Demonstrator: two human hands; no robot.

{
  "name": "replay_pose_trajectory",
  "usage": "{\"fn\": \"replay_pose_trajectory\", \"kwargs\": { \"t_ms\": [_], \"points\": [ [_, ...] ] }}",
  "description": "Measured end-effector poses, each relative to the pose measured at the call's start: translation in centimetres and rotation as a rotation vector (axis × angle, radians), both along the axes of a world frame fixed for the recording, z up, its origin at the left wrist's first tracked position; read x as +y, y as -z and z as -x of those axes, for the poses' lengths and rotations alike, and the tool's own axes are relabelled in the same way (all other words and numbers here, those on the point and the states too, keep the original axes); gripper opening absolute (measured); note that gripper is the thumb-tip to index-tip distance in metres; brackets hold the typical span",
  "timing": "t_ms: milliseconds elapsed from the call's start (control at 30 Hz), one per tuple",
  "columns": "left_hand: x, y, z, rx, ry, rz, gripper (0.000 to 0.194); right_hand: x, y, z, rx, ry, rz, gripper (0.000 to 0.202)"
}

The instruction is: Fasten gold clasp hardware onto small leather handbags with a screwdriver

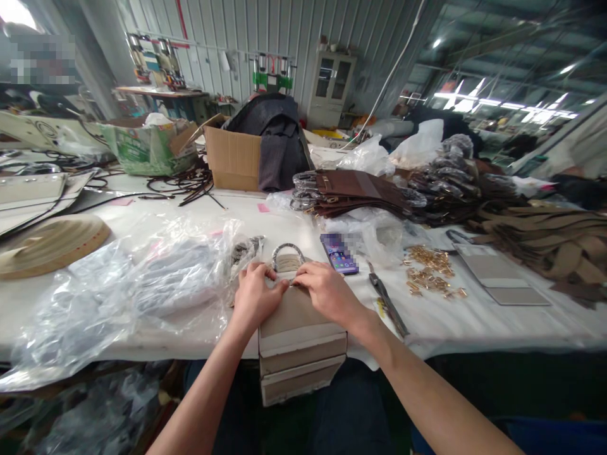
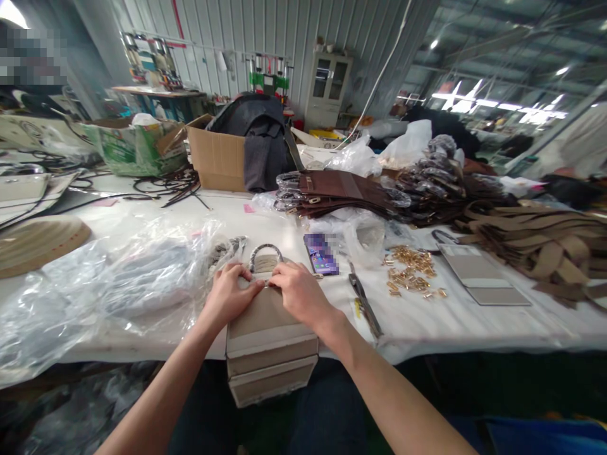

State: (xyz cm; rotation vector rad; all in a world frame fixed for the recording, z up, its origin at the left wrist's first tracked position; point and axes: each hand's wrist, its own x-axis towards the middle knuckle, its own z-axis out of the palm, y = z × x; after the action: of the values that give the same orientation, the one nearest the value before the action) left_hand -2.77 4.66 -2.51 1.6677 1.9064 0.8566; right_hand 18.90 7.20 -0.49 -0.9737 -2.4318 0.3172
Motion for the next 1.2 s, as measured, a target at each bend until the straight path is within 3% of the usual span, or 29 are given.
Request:
{"fn": "replay_pose_trajectory", "kwargs": {
  "t_ms": [267, 367, 433, 500, 567, 633, 733, 833, 900, 1000, 1100, 1200],
  "points": [
    [0.4, -0.7, -0.4, 0.085, 0.003, 0.060, 0.026, -0.1, 0.7, 0.6, 0.008, 0.012, -0.082, 0.024],
    [0.9, -0.5, -0.4, 0.119, 0.000, 0.086, 0.029, 0.4, 0.0, -1.3, 0.123, 0.054, -0.068, 0.028],
    [1.3, -0.2, -0.4, 0.149, -0.014, 0.098, 0.031, 0.6, -0.7, -4.2, 0.230, 0.269, -0.079, 0.027],
    [1.6, -0.2, -0.4, 0.168, -0.016, 0.113, 0.033, 0.7, -1.1, -8.0, 0.196, 0.621, -0.090, 0.024],
    [1.9, -0.4, -0.4, 0.174, -0.008, 0.142, 0.034, 0.5, -1.0, -11.7, -0.007, 0.914, -0.041, 0.028],
    [2.1, -0.8, -0.3, 0.171, -0.001, 0.174, 0.037, 0.4, -0.5, -14.3, -0.208, 1.022, 0.106, 0.039],
    [2.3, -1.2, -0.3, 0.159, 0.011, 0.198, 0.041, 0.4, 0.7, -15.9, -0.321, 1.001, 0.326, 0.042],
    [2.4, -1.2, -0.2, 0.153, 0.007, 0.198, 0.045, 0.2, 1.9, -16.1, -0.225, 0.982, 0.339, 0.034],
    [2.4, -1.2, -0.2, 0.148, 0.010, 0.205, 0.049, -0.4, 2.7, -16.1, -0.003, 0.962, 0.285, 0.033],
    [2.5, -1.2, -0.2, 0.146, 0.035, 0.223, 0.057, -1.7, 3.5, -15.9, 0.603, 0.879, 0.324, 0.046],
    [2.7, -1.5, -0.2, 0.149, 0.044, 0.235, 0.064, -3.4, 2.7, -14.9, 1.040, 0.776, 0.483, 0.052],
    [2.9, -1.8, -0.2, 0.144, 0.060, 0.251, 0.066, -4.8, -0.5, -12.8, 1.121, 0.643, 0.493, 0.053]
  ]
}}
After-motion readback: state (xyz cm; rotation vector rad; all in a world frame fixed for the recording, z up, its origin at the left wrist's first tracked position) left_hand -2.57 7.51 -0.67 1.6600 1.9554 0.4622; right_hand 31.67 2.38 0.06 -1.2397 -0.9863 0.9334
